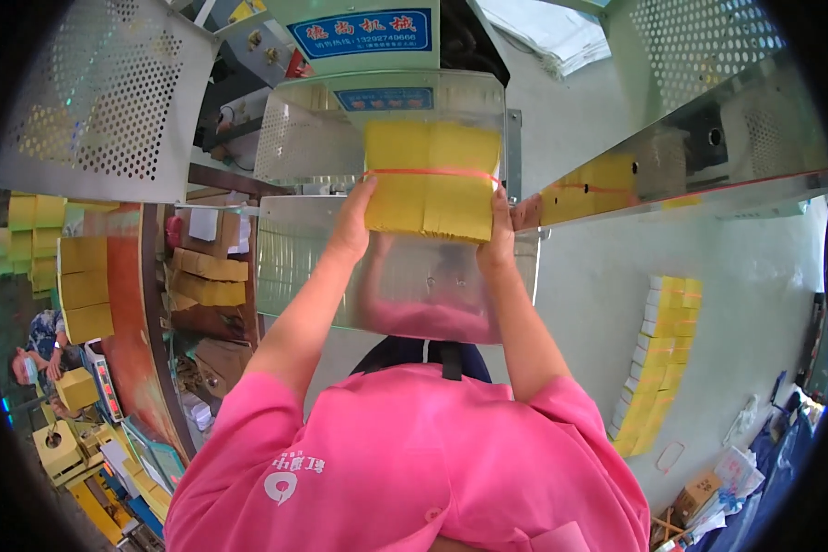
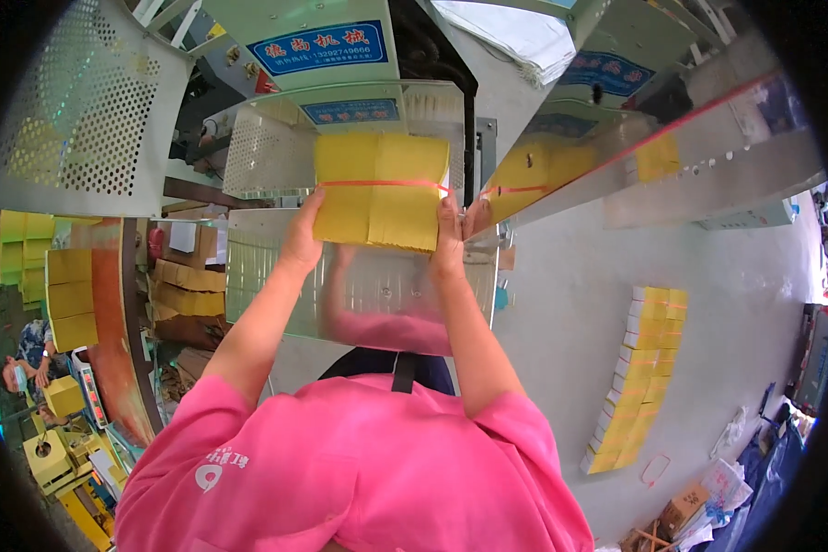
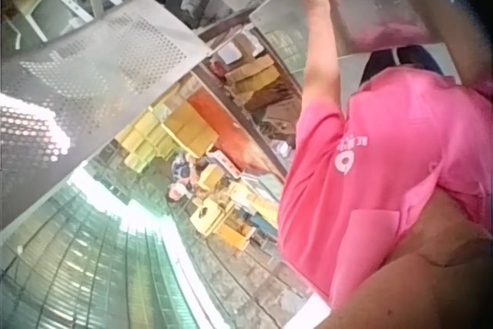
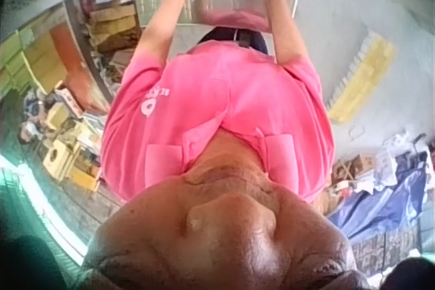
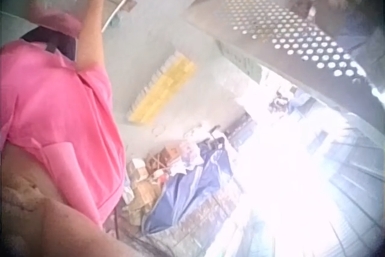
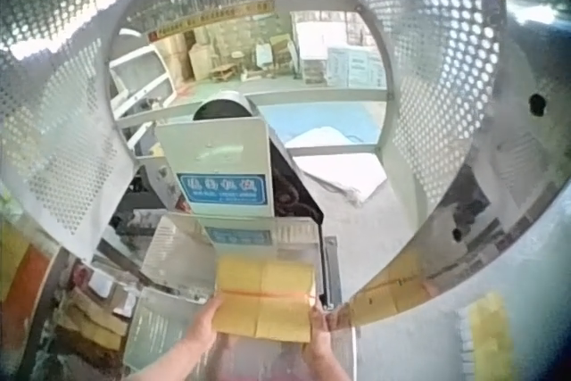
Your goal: Weighing stacks of yellow paper, applying a top sheet, binding with rubber bands, and stacking the finished bundles.
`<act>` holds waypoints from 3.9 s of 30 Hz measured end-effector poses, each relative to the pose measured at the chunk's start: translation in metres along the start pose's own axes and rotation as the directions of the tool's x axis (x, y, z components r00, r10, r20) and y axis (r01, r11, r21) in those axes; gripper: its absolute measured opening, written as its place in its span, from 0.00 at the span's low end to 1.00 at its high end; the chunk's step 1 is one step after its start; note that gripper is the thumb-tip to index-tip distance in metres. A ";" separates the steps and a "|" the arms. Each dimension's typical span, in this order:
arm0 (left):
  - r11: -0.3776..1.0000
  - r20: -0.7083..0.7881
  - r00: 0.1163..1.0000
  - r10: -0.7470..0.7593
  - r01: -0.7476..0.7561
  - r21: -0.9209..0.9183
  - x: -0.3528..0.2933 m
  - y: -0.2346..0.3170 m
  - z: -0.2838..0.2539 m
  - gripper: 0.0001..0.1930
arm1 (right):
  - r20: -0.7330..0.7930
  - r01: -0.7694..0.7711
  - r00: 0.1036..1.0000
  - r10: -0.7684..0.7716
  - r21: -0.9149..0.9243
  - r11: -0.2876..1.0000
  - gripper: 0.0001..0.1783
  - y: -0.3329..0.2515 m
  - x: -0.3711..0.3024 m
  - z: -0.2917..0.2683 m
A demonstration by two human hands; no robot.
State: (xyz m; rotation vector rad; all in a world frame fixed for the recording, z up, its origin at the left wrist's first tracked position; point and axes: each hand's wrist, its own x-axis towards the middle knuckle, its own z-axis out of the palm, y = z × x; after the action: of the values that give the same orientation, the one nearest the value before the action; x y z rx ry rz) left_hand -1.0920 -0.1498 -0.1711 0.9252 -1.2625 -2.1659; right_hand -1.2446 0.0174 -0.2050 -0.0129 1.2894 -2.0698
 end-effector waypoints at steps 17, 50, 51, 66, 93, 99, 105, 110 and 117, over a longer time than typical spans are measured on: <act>0.872 -0.226 0.974 0.019 0.094 0.481 -0.124 0.019 -0.053 0.29 | 0.219 0.237 0.969 -0.110 -0.726 0.645 0.25 0.001 -0.102 -0.003; 0.895 -0.120 0.989 -0.085 0.128 0.427 -0.090 -0.033 -0.104 0.18 | 0.296 0.519 0.786 -0.543 -0.794 0.317 0.08 -0.013 -0.142 -0.008; 0.914 -0.101 0.977 -0.185 0.209 0.347 -0.087 -0.029 -0.105 0.17 | 0.296 0.502 0.807 -0.510 -0.800 0.330 0.07 -0.015 -0.143 -0.009; 0.865 0.357 0.927 -0.117 -0.081 0.495 -0.085 0.046 -0.094 0.29 | -0.181 -0.065 0.983 -0.017 -0.437 0.897 0.19 -0.002 -0.126 -0.004; 0.766 0.419 0.871 0.257 -0.448 0.461 -0.105 0.084 -0.094 0.32 | 0.101 0.475 0.819 -0.564 -0.671 0.570 0.29 -0.059 -0.164 0.064; 0.794 0.255 0.930 0.264 -0.359 0.490 -0.112 0.085 -0.097 0.32 | 0.699 0.646 0.630 -0.339 -0.714 -0.271 0.39 -0.094 -0.190 0.171; 0.928 0.215 0.960 0.180 -0.238 0.286 -0.096 0.073 -0.107 0.33 | 0.663 0.643 0.718 -0.214 -0.749 -0.160 0.33 -0.032 -0.166 0.158; 0.988 0.091 0.996 0.024 -0.038 0.149 -0.086 0.004 -0.192 0.30 | 0.108 0.468 0.828 -0.550 -0.673 0.573 0.22 -0.079 -0.146 0.077; 0.966 0.239 0.937 -0.255 0.234 0.114 -0.100 -0.052 -0.154 0.28 | 0.029 0.299 0.953 -0.302 -0.261 0.918 0.20 0.049 -0.106 0.003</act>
State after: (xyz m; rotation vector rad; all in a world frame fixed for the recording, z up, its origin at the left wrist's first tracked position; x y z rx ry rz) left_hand -0.9139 -0.1448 -0.2396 0.9026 -1.4321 -2.5076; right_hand -1.1359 0.0609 -0.2068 -0.3383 1.6477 -2.1325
